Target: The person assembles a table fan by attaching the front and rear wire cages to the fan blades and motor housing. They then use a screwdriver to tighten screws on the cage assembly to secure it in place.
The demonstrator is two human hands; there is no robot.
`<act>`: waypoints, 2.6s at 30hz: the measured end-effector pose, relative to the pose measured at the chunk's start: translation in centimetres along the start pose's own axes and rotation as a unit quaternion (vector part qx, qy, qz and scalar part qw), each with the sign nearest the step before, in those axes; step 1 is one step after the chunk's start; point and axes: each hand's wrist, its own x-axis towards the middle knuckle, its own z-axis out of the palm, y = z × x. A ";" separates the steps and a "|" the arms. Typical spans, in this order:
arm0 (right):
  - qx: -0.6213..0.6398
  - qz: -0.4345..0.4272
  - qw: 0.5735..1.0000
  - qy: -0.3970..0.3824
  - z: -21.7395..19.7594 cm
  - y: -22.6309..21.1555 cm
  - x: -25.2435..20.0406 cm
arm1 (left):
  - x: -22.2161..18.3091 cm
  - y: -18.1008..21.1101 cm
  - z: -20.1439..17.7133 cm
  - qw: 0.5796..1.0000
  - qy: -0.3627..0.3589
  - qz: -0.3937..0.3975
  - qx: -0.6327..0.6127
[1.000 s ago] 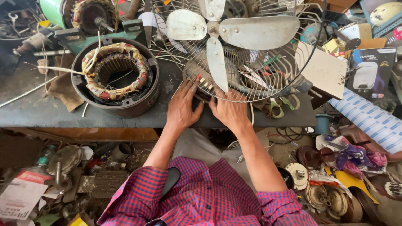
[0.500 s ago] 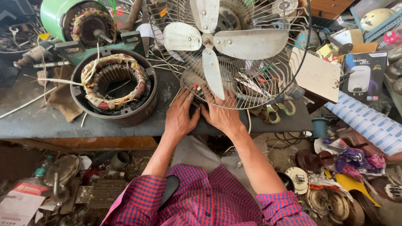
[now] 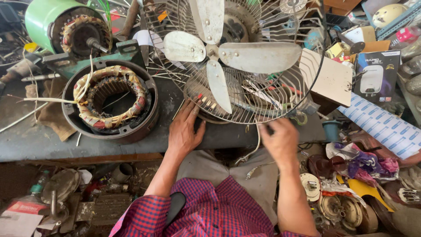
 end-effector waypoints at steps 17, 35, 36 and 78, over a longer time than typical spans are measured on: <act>0.661 0.049 0.746 -0.061 15.0 15.1 23.6 | 0.8 0.4 -0.2 0.994 0.060 -0.080 -0.049; 0.146 -0.075 0.986 0.036 8.1 9.9 31.0 | 1.0 0.7 -0.7 0.987 0.090 -0.104 -0.078; 0.157 -0.056 0.985 0.045 5.8 9.3 30.4 | 0.9 0.7 -0.7 0.987 0.090 -0.101 -0.080; 0.626 -0.146 0.765 -0.046 -25.2 0.1 11.9 | 5.7 10.2 -13.5 0.821 0.202 0.083 -0.527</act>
